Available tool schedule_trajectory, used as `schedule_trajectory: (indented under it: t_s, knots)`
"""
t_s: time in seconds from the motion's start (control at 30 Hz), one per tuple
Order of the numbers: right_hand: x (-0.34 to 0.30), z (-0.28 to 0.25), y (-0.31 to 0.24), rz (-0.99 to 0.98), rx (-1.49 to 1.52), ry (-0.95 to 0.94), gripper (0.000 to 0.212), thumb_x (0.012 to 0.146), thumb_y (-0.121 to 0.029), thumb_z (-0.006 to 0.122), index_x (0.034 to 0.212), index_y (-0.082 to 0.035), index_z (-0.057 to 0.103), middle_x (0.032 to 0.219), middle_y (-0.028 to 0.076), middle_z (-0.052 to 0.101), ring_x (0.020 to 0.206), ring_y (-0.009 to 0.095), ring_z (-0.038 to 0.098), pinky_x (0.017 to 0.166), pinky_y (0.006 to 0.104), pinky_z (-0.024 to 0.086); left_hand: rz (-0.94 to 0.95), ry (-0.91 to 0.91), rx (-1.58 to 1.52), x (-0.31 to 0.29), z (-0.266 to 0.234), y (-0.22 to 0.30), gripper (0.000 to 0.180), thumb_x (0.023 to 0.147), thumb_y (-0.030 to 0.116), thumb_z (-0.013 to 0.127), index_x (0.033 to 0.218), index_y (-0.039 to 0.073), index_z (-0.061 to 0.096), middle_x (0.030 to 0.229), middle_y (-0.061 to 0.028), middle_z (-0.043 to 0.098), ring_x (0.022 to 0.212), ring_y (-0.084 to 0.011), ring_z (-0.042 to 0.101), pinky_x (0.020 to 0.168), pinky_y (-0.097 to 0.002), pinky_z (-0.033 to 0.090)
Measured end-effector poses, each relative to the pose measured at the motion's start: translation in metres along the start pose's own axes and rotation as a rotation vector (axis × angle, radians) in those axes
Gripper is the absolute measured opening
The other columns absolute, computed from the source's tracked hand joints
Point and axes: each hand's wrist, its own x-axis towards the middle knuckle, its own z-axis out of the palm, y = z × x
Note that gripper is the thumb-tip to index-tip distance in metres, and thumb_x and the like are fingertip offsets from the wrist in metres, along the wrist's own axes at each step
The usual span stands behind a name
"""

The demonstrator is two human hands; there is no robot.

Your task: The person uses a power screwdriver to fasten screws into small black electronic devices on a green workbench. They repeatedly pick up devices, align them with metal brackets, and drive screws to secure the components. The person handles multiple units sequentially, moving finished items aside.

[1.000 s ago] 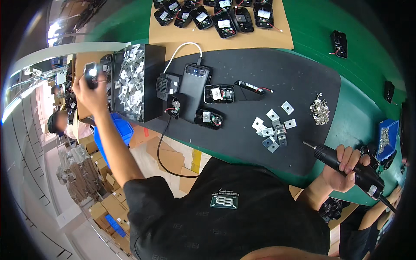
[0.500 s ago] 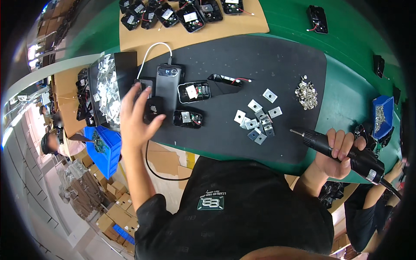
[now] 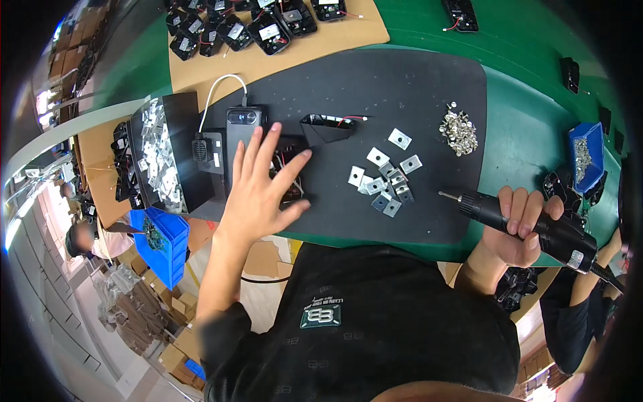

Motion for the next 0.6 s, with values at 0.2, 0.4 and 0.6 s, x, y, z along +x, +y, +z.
schedule_trajectory:
  t_s: [0.2,0.4,0.6]
  knots:
    - [0.001,0.003,0.001,-0.013,-0.003,0.001,0.043,0.083,-0.010,0.067,0.119,-0.018,0.044,0.073,-0.004,0.047,0.067,0.009,0.046,0.069,0.0280,0.035,0.088,-0.124,0.085,0.004,0.003,-0.005,0.075,0.055,0.025,0.086,0.125,0.024,0.059,0.140,-0.0144,0.041,0.128,-0.0390,0.041,0.102,-0.0513,0.039]
    - [0.000,0.004,0.003,0.000,0.026,0.032,0.043,0.082,-0.010,0.067,0.118,-0.018,0.046,0.073,-0.005,0.045,0.066,0.008,0.045,0.069,0.0269,0.033,0.186,0.004,0.016,-0.001,0.007,-0.013,0.056,0.059,0.019,0.078,0.113,0.021,0.063,0.124,-0.0121,0.051,0.118,-0.0351,0.050,0.092,-0.0434,0.049]
    - [-0.001,0.003,-0.003,0.007,0.082,0.014,0.038,0.083,-0.007,0.068,0.116,-0.015,0.050,0.073,-0.004,0.046,0.070,0.009,0.046,0.070,0.0262,0.031,-0.190,0.403,0.049,-0.011,-0.050,-0.067,0.048,0.060,0.013,0.076,0.107,0.012,0.067,0.120,-0.0137,0.056,0.111,-0.0330,0.055,0.093,-0.0436,0.048]
